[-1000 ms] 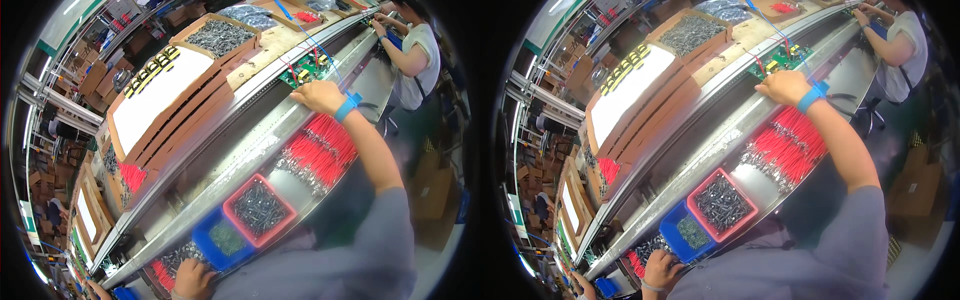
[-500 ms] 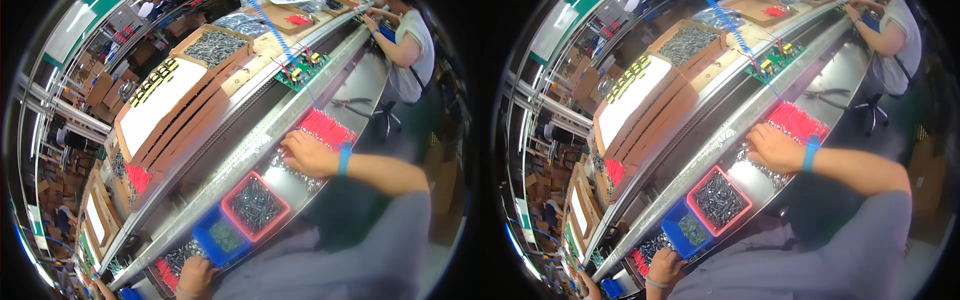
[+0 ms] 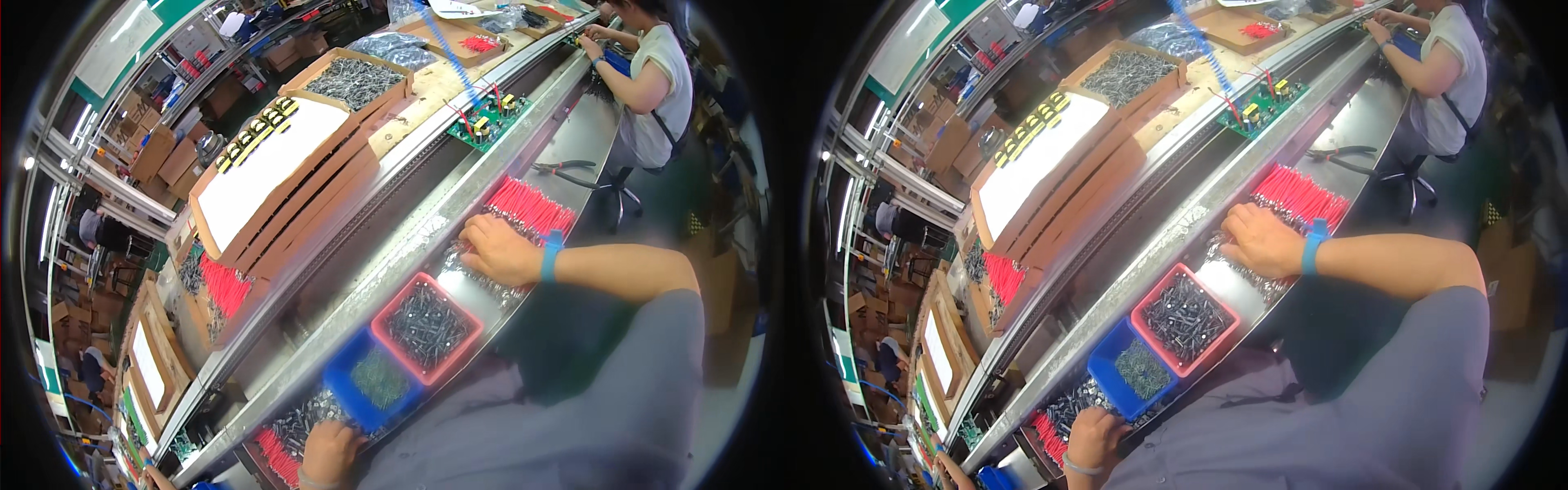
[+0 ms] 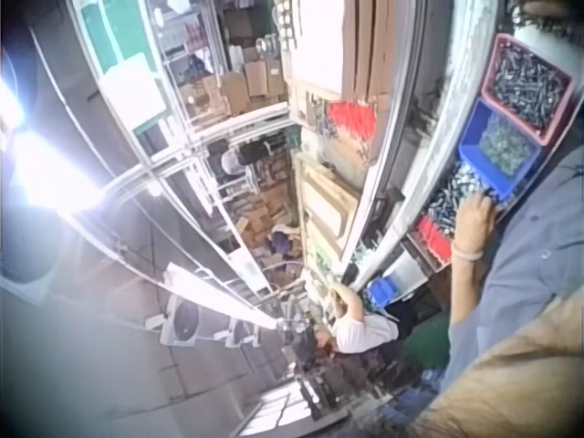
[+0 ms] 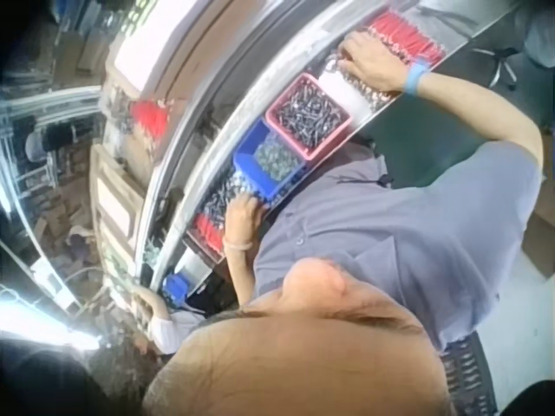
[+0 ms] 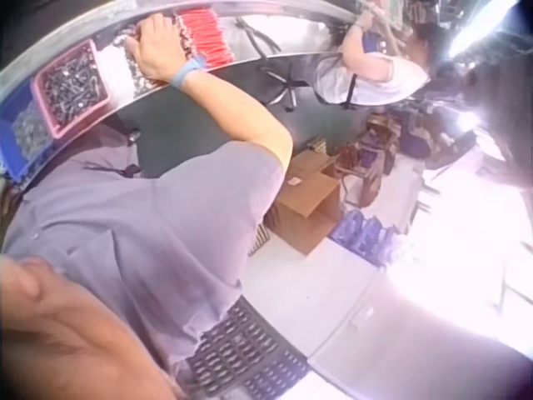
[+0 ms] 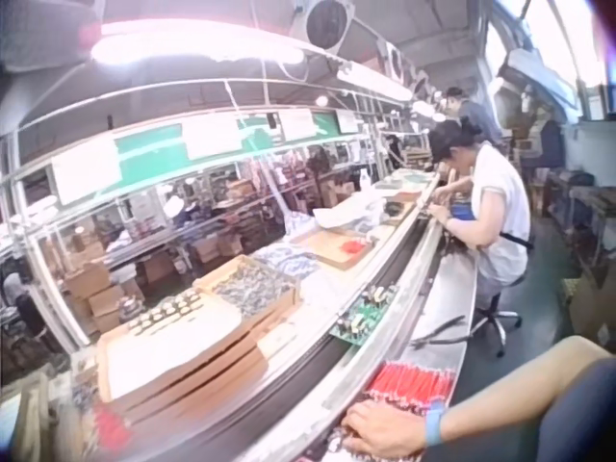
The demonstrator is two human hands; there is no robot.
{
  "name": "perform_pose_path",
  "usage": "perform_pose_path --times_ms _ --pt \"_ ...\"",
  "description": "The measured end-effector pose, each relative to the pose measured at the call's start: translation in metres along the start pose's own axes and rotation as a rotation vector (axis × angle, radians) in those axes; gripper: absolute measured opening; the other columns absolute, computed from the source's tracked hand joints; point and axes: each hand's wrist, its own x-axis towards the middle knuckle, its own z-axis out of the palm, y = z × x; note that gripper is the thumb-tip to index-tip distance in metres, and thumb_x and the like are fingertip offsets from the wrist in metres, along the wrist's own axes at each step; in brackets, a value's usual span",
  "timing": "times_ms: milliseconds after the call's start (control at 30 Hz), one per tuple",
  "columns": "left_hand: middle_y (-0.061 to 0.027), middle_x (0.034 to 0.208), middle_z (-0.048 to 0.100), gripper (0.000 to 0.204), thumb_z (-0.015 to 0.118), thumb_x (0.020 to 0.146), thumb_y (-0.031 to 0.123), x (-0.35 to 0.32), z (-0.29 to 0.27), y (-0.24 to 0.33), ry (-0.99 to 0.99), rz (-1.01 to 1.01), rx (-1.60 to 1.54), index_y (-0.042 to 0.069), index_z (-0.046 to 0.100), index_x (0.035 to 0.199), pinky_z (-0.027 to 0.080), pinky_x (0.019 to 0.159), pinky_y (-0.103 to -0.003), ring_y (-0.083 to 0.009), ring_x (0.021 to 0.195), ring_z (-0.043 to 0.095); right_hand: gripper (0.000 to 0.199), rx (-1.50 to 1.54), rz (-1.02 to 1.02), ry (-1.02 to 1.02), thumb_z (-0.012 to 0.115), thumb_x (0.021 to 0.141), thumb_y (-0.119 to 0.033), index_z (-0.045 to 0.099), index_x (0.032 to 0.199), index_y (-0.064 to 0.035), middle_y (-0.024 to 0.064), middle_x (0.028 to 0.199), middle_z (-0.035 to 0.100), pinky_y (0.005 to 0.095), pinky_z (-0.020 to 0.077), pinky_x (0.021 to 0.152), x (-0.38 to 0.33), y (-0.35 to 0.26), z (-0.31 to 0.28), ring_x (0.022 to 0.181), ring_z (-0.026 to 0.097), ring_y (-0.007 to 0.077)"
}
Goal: The person assembles printed circuit boards on an assembly line by picking electronic components, wires, and transformers from bins and boxes and inserting them into the boards by hand.
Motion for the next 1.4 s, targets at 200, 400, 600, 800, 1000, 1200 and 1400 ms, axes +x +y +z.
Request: perform_pose_path --times_ms 200,400,600,800,1000,1200,1400 --pt "-0.0175 0.084 0.057 0.021 0.073 0.086 0.020 0.003 0.000 -0.006 -0.050 -0.015 -0.037 0.004 0.060 0.081 0.045 0.069 -0.047 -0.0373 0.079 0.057 0.036 0.015 0.005 0.009 0.068 0.092 -0.027 0.060 0.112 0.0013 0.0193 0.108 0.057 0.0462 0.0462 0.090 -0.003 -0.013 -0.002 0.103 0.055 0.0364" --pt "-0.0189 0.083 0.057 0.019 0.070 0.087 0.017 0.003 -0.009 -0.006 -0.104 -0.021 -0.090 0.004 0.059 0.079 0.044 0.070 -0.049 -0.0394 0.079 0.055 0.039 0.181 0.321 0.048 0.062 0.098 -0.022 0.056 0.128 0.0020 0.0223 0.119 0.062 0.0450 0.0455 0.103 0.015 0.007 -0.068 0.117 0.058 0.0354" --pt "-0.0191 0.081 0.056 0.018 0.069 0.087 0.016 0.012 -0.007 -0.013 -0.096 0.028 -0.105 0.003 0.058 0.080 0.044 0.069 -0.049 -0.0399 0.076 0.055 0.051 0.368 0.690 -0.024 0.052 0.107 -0.034 0.046 0.143 0.0011 0.0196 0.142 0.054 0.0403 0.0402 0.113 -0.011 0.106 -0.083 0.133 0.052 0.0273" --pt "-0.0186 0.081 0.056 0.019 0.070 0.087 0.015 0.005 -0.002 -0.011 -0.085 -0.002 -0.101 0.003 0.057 0.080 0.044 0.069 -0.048 -0.0387 0.077 0.055 0.051 0.601 0.625 -0.101 0.053 0.107 -0.028 0.043 0.148 -0.0003 0.0140 0.138 0.055 0.0345 0.0395 0.111 -0.025 0.114 -0.070 0.128 0.051 0.0212" --pt "-0.0176 0.081 0.055 0.020 0.071 0.087 0.017 0.005 -0.001 -0.014 -0.057 0.014 -0.091 0.004 0.057 0.080 0.044 0.069 -0.047 -0.0379 0.076 0.054 0.050 0.555 0.625 -0.119 0.054 0.107 -0.025 0.043 0.149 -0.0011 0.0141 0.141 0.053 0.0349 0.0388 0.112 -0.023 0.105 -0.071 0.131 0.049 0.0211" --pt "-0.0172 0.081 0.056 0.020 0.070 0.088 0.017 0.005 0.000 -0.015 -0.053 0.032 -0.120 0.004 0.057 0.080 0.044 0.069 -0.047 -0.0378 0.076 0.055 0.055 0.445 0.594 -0.153 0.054 0.106 -0.031 0.041 0.151 -0.0003 0.0159 0.144 0.052 0.0359 0.0381 0.113 -0.022 0.094 -0.069 0.133 0.049 0.0227" --pt "-0.0172 0.081 0.056 0.019 0.070 0.088 0.016 0.004 -0.002 -0.012 -0.044 0.028 -0.107 0.004 0.058 0.080 0.044 0.069 -0.047 -0.0377 0.077 0.055 0.049 0.306 0.641 -0.119 0.049 0.107 -0.035 0.054 0.138 0.0027 0.0174 0.133 0.060 0.0365 0.0414 0.109 -0.021 0.101 -0.090 0.125 0.055 0.0262"
